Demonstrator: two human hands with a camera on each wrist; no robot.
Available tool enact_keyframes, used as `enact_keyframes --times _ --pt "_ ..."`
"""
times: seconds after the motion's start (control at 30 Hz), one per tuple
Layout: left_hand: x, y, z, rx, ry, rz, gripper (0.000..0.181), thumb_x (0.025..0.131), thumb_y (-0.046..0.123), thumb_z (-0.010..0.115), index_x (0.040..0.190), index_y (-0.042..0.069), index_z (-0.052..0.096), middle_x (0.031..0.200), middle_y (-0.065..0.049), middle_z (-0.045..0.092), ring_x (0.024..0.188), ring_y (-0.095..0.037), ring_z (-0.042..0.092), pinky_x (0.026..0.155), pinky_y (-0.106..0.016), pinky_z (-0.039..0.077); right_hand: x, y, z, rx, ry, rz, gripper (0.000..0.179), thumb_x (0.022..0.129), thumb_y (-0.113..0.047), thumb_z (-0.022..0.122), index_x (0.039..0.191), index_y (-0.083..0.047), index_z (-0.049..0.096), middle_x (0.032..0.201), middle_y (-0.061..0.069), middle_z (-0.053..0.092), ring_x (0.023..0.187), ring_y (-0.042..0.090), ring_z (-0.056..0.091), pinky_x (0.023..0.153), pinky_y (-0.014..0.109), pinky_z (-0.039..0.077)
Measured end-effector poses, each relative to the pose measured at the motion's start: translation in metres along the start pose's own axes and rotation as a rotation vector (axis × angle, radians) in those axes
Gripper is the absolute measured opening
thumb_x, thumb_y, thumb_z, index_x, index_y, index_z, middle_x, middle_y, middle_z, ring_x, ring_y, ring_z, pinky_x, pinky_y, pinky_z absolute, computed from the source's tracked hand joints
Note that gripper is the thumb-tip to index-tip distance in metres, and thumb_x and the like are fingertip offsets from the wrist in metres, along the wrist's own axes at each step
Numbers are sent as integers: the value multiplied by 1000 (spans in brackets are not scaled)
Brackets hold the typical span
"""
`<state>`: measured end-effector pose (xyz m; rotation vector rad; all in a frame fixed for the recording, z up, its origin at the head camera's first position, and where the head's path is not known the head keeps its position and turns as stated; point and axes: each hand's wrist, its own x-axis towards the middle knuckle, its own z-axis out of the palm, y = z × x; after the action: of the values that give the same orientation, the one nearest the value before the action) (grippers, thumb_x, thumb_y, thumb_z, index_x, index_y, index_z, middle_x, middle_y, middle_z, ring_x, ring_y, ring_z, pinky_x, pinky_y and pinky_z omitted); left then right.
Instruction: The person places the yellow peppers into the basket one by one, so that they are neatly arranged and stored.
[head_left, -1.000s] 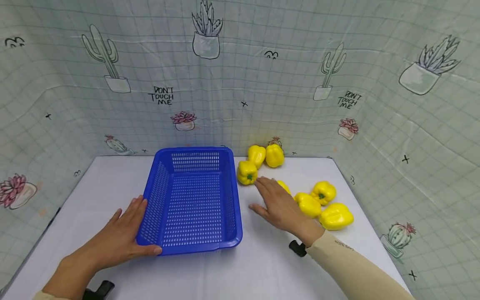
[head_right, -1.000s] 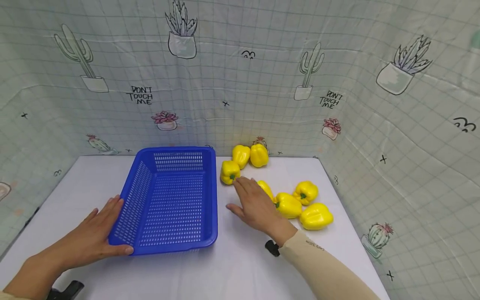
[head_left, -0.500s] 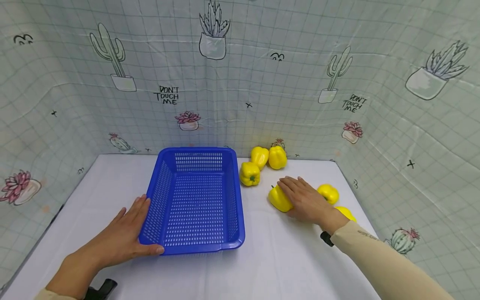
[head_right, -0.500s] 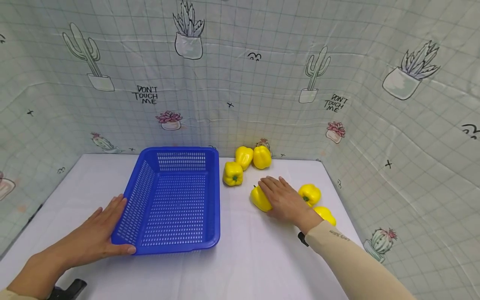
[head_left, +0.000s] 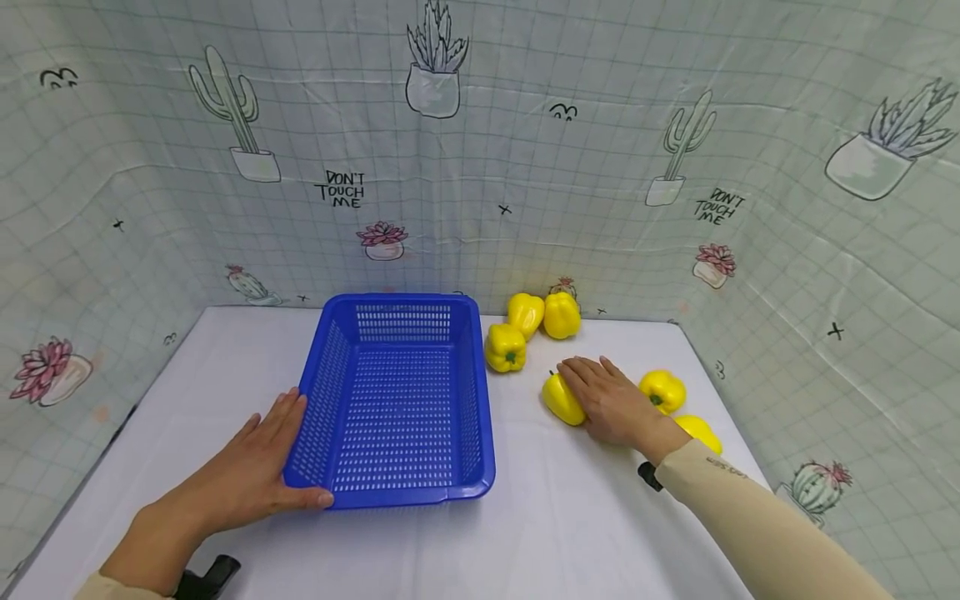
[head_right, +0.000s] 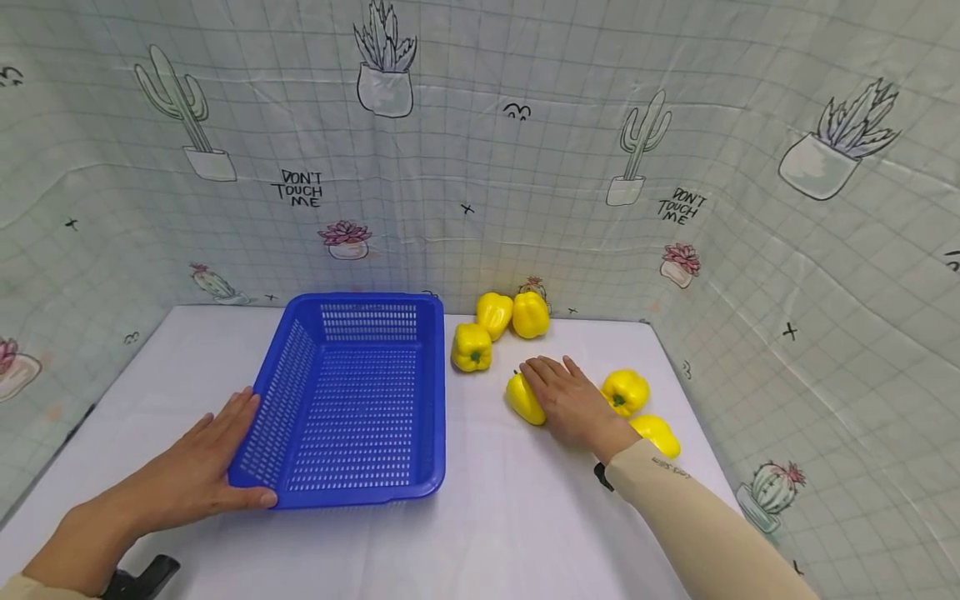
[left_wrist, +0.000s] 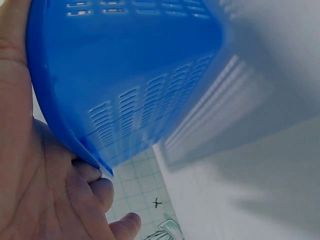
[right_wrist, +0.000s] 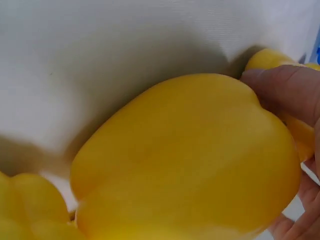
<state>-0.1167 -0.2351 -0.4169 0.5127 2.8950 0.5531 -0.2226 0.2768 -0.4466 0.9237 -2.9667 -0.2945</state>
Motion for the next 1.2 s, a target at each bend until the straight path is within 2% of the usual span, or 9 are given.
enact_keyframes --times 0.17,0.3,0.5,1.2 --pt "0 2 -1 -1 -1 1 141 75 77 79 163 -12 15 172 -34 13 158 -53 16 122 -74 19 2 -1 1 6 26 26 97 84 -37 91 158 -2 41 157 18 48 145 39 47 124 65 32" --pt "1 3 -1 -2 -5 -5 142 74 78 78 163 -12 15 172 -34 12 159 -53 16 123 -74 19 4 -2 2 2 33 42 97 83 -40 90 157 -1 42 155 19 50 144 40 48 124 64 33" --pt "1 3 -1 6 -6 5 141 74 78 78 163 -12 16 172 -33 13 159 -53 16 123 -73 20 6 -2 5 -24 84 38 97 79 -44 92 152 1 47 149 21 53 140 41 50 121 62 38" --pt "1 1 -1 -15 -5 -4 141 72 77 79 163 -13 18 172 -33 14 159 -52 16 123 -72 21 10 -5 10 15 80 74 97 81 -48 90 151 3 45 150 23 52 139 41 51 122 60 37"
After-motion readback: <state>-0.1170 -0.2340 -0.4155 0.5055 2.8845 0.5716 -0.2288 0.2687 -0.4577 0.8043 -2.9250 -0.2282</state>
